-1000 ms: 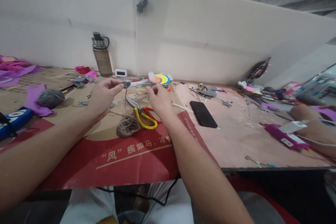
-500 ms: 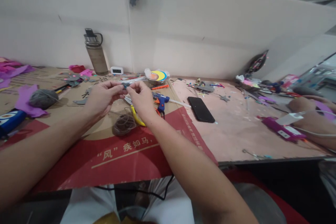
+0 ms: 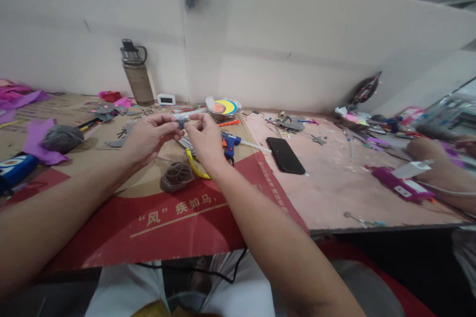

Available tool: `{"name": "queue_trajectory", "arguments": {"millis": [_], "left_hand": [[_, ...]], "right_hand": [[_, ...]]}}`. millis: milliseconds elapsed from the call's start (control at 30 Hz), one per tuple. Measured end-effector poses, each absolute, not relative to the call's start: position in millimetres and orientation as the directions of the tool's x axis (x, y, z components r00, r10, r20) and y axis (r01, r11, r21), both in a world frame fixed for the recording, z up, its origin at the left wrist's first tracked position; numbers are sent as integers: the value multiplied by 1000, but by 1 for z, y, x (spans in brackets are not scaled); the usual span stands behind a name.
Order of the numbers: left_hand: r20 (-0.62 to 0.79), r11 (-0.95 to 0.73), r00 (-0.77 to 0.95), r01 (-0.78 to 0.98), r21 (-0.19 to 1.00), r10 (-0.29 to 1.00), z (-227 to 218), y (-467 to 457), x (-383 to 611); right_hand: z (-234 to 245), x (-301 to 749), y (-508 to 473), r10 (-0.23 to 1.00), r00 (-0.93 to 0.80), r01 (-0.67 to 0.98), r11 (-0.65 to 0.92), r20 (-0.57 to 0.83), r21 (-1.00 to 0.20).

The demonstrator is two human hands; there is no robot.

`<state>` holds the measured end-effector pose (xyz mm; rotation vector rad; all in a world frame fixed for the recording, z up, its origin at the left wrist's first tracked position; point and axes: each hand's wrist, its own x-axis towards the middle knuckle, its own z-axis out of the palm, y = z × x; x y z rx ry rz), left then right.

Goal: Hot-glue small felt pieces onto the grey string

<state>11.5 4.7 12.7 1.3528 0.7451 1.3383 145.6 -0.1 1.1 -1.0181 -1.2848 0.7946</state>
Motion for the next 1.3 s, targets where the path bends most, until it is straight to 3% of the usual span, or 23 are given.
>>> {"name": "queue_trajectory", "arguments": {"millis": [267,600,967,1133,1300], "left_hand": [[186,-126,237,-247,961,954,19,2,11],[227,-222,204,-47,974,952,22,-1,10],[105,-27,405,-194,981,908,25,7,1],[109,-116,394,-8,993,913,25,8,-2],[187,-280,350,236,931,918,28,4,-2]], "right_hand": [[4,150,-1,926,140,96,340,351,-936],[5,149,-6,932,76,180,336,354,-924],[4,151,-4,954,93,124,274,286,-954],[5,153,-6,957,43,194,275,288,-942],[6,154,-10,944,5,311,312,330,-898]]}}
